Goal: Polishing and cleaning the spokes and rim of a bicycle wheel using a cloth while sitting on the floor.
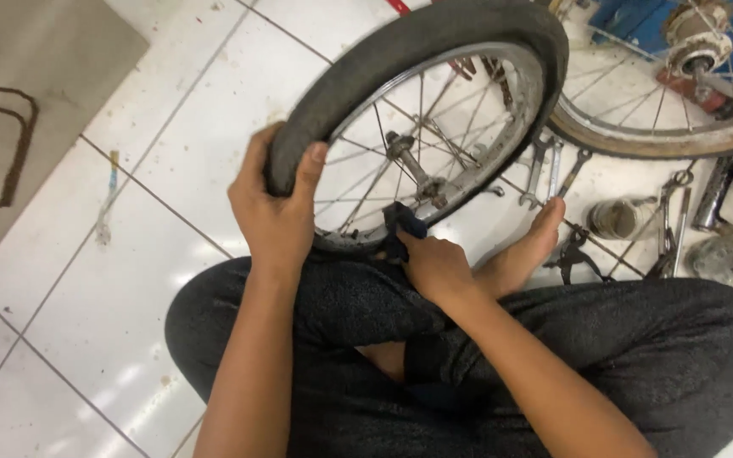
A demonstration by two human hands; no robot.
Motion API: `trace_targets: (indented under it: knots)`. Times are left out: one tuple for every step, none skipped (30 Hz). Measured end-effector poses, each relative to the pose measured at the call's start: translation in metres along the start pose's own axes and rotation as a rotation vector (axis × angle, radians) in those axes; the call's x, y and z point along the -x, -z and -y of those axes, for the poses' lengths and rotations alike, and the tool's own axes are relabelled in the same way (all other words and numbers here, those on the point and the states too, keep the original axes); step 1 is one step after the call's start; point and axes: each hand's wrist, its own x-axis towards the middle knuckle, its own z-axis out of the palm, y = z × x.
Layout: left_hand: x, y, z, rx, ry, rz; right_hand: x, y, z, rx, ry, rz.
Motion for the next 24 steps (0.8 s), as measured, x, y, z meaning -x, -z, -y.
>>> trace_targets:
  knots:
    - [0.002,0.0,-0.001,0.0,0.01,0.01,0.008,0.002,0.001,-0.004,-0.009,0.009]
    - [0.0,-0.001,-0.003,-0.006,0.007,0.004,0.01,0.008,0.002,0.012,-0.004,0.024]
    - [-0.002,-0.002,-0.004,-0.013,0.004,-0.002,0.014,0.014,0.003,0.027,0.001,0.039]
    - [-0.001,-0.003,-0.003,-0.017,0.012,-0.001,0.008,0.015,0.002,0.026,0.002,0.048]
    - [0.0,-0.003,-0.003,-0.014,0.021,-0.006,0.004,0.015,0.002,-0.015,-0.002,0.036]
    - [-0.004,-0.004,-0.003,-0.008,0.016,-0.015,-0.006,0.018,0.003,-0.056,-0.001,0.011]
    - [-0.002,0.0,-0.003,-0.01,0.009,-0.019,-0.003,0.019,0.005,-0.057,0.005,0.005]
    - [-0.002,0.001,-0.003,-0.016,0.035,-0.017,-0.001,0.022,0.006,-0.087,0.007,0.01]
    - [-0.001,0.001,-0.002,-0.021,0.061,-0.015,0.0,0.025,0.006,-0.116,0.008,0.015]
    - [-0.003,0.0,-0.001,-0.023,0.07,-0.012,0.007,0.028,0.008,-0.117,0.005,0.024]
    - [-0.004,-0.001,0.002,-0.029,0.059,-0.019,0.014,0.031,0.009,-0.08,0.018,0.044]
    - [-0.006,-0.002,0.005,-0.035,0.049,-0.03,0.019,0.034,0.011,-0.04,0.034,0.064]
    - [-0.003,-0.004,0.004,-0.038,0.058,-0.031,0.022,0.033,0.008,-0.038,0.033,0.074]
    - [-0.005,-0.004,0.002,-0.027,0.07,-0.034,0.023,0.032,0.007,-0.086,0.026,0.052]
    - [-0.007,-0.005,0.0,-0.016,0.081,-0.038,0.024,0.032,0.007,-0.134,0.018,0.03]
    - [-0.006,-0.004,0.0,-0.018,0.078,-0.04,0.018,0.033,0.008,-0.135,0.023,0.028]
    - [-0.006,-0.003,0.001,-0.018,0.086,-0.034,0.013,0.035,0.009,-0.112,0.017,0.004]
    - [-0.005,-0.003,0.001,-0.013,0.093,-0.03,0.008,0.038,0.009,-0.084,0.01,-0.023]
    - [-0.006,-0.002,0.0,-0.011,0.089,-0.035,0.006,0.036,0.009,-0.08,0.013,-0.028]
    - [-0.005,-0.001,0.0,-0.013,0.09,-0.033,0.007,0.031,0.008,-0.057,0.02,-0.022]
    - [-0.003,0.0,0.0,-0.016,0.091,-0.032,0.007,0.027,0.007,-0.034,0.028,-0.017]
    - [-0.002,0.001,0.0,-0.02,0.1,-0.029,0.016,0.026,0.01,-0.036,0.026,-0.006]
    - [-0.002,0.002,0.0,-0.02,0.093,-0.032,0.025,0.025,0.012,-0.068,0.023,0.01]
    - [-0.005,-0.002,0.0,-0.009,0.076,-0.04,0.031,0.03,0.011,-0.092,0.018,0.011]
